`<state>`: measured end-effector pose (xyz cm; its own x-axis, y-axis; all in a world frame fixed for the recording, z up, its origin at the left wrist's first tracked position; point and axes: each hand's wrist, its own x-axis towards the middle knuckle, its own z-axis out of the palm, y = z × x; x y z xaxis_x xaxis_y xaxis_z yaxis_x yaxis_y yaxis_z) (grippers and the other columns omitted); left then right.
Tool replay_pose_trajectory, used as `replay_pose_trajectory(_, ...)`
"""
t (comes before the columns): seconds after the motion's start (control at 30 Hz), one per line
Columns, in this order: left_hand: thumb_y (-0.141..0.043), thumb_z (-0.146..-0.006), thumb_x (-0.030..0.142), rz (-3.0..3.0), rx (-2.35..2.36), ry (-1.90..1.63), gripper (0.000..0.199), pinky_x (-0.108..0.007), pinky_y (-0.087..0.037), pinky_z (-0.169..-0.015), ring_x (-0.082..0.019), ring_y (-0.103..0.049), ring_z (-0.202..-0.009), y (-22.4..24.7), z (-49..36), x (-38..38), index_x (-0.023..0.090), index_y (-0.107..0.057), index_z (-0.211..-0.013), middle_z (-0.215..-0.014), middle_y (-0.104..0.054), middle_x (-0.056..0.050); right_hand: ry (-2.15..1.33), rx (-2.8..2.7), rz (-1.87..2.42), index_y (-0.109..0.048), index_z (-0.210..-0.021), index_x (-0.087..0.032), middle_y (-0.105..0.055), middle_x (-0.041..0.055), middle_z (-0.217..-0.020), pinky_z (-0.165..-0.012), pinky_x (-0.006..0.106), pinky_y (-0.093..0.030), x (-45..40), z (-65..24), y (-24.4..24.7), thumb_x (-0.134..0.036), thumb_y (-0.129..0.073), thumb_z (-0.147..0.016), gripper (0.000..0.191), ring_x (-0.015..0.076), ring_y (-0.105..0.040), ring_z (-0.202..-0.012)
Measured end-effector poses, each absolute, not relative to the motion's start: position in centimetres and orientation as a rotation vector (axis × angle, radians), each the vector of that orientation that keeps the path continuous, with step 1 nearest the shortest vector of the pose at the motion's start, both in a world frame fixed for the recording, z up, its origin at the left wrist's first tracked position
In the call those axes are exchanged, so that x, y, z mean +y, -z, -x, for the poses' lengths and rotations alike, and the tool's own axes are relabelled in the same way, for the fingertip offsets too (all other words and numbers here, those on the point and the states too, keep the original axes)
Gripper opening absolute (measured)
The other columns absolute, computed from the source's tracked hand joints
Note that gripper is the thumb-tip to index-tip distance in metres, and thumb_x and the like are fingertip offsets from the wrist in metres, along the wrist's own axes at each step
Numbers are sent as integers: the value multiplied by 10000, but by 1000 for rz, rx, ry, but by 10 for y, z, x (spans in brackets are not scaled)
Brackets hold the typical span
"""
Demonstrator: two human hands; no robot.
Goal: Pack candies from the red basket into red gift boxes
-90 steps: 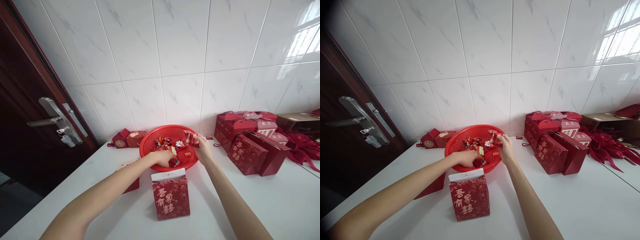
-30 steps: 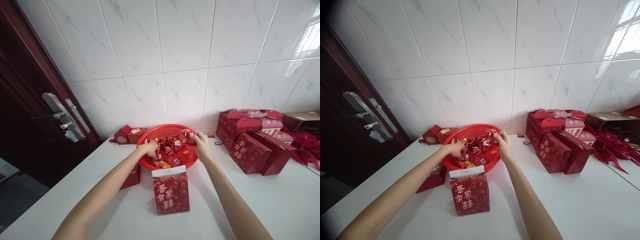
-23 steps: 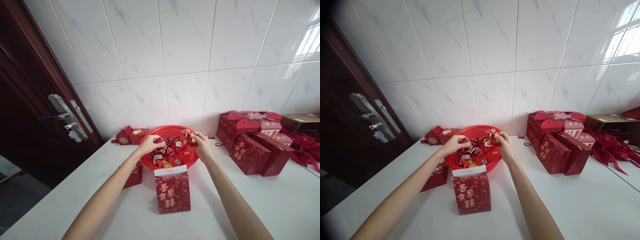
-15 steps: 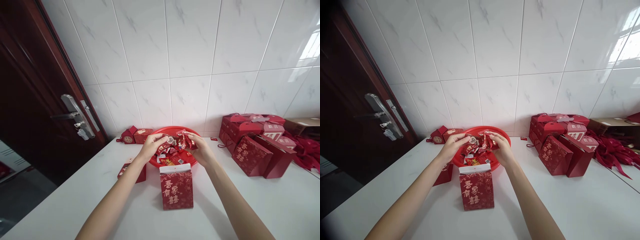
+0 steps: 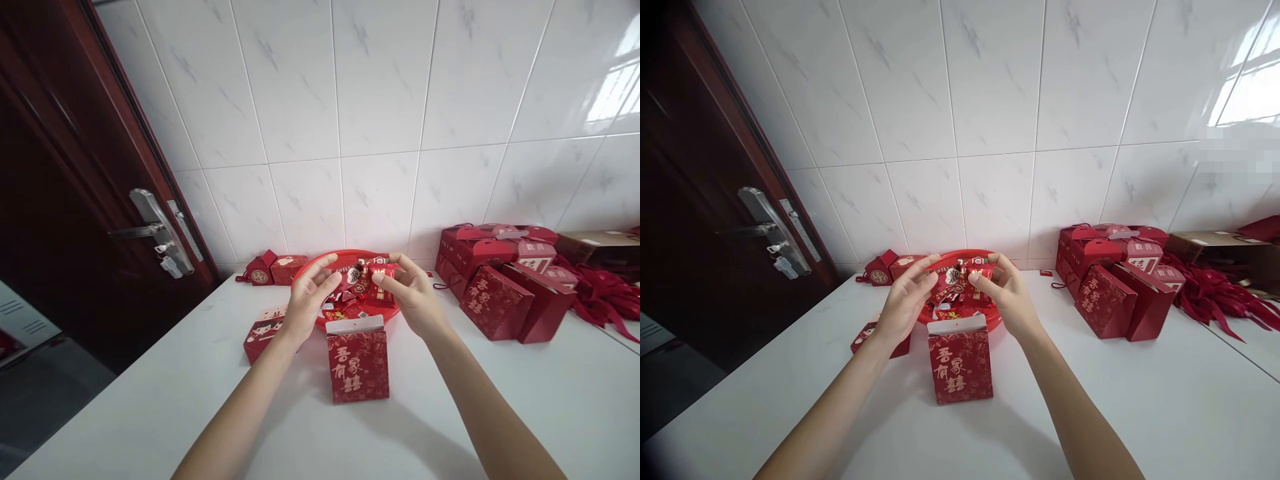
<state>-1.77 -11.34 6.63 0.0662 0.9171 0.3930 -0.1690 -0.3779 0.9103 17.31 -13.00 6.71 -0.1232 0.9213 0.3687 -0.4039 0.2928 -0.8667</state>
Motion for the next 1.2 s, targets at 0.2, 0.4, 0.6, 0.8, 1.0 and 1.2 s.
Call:
replay_pose_trajectory(0.2, -702, -843, 371, -1998, 905, -1066, 193, -339, -491, -928, -237, -632, -1063, -57, 46, -138, 208, -752, -752, -1108, -688, -80, -1000, -1169, 677, -614, -954, -240, -732, -1, -866, -688, 306, -601, -143, -206, -84, -370, -817, -762, 308, 172, -705, -754)
replay_pose_trajectory(0.4, -589, -935, 395, -1959, 1007, -1074, 281, -357, -506, -957, -231, -675, -1038, -17, 39, -147, 229, -781, -1057, -1069, -759, -78, -801, -1225, 765, -603, -960, -256, -734, -8, -847, -640, 284, -597, -152, -223, -94, -347, -799, -791, 275, 168, -712, -734)
replay_pose_trajectory(0.6, -730, -790, 354, -1831, 1077, -1063, 194, -354, -547, -842, -255, -711, -908, -22, 17, -122, 203, -805, -886, -943, -792, -70, -744, -1327, 833, -613, -950, -247, -734, 24, -901, -655, 311, -588, -152, -221, -93, -385, -783, -793, 270, 201, -701, -799)
replay_pose_trajectory(0.8, -773, -750, 344, -1984, 1028, -827, 277, -384, -530, -902, -289, -678, -1056, -42, 16, -112, 236, -803, -1003, -1080, -761, -78, -687, -1535, 921, -626, -927, -239, -713, 48, -942, -673, 332, -565, -151, -221, -92, -380, -740, -819, 211, 232, -667, -865)
replay_pose_trajectory(1.0, -806, -743, 429, -1985, 926, -727, 392, -414, -458, -1005, -285, -607, -1125, -33, 25, -110, 264, -777, -1097, -1152, -701, -75, -681, -1824, 1007, -640, -992, -248, -671, 29, -948, -704, 324, -509, -151, -219, -85, -302, -665, -869, 136, 215, -615, -866)
replay_pose_trajectory(1.2, -811, -731, 436, -2036, 838, -781, 243, -344, -476, -831, -228, -587, -907, -28, 25, -103, 205, -744, -767, -942, -638, -43, -555, -2098, 1037, -600, -983, -249, -640, -1, -859, -626, 296, -433, -151, -203, -80, -202, -605, -865, 127, 173, -561, -733)
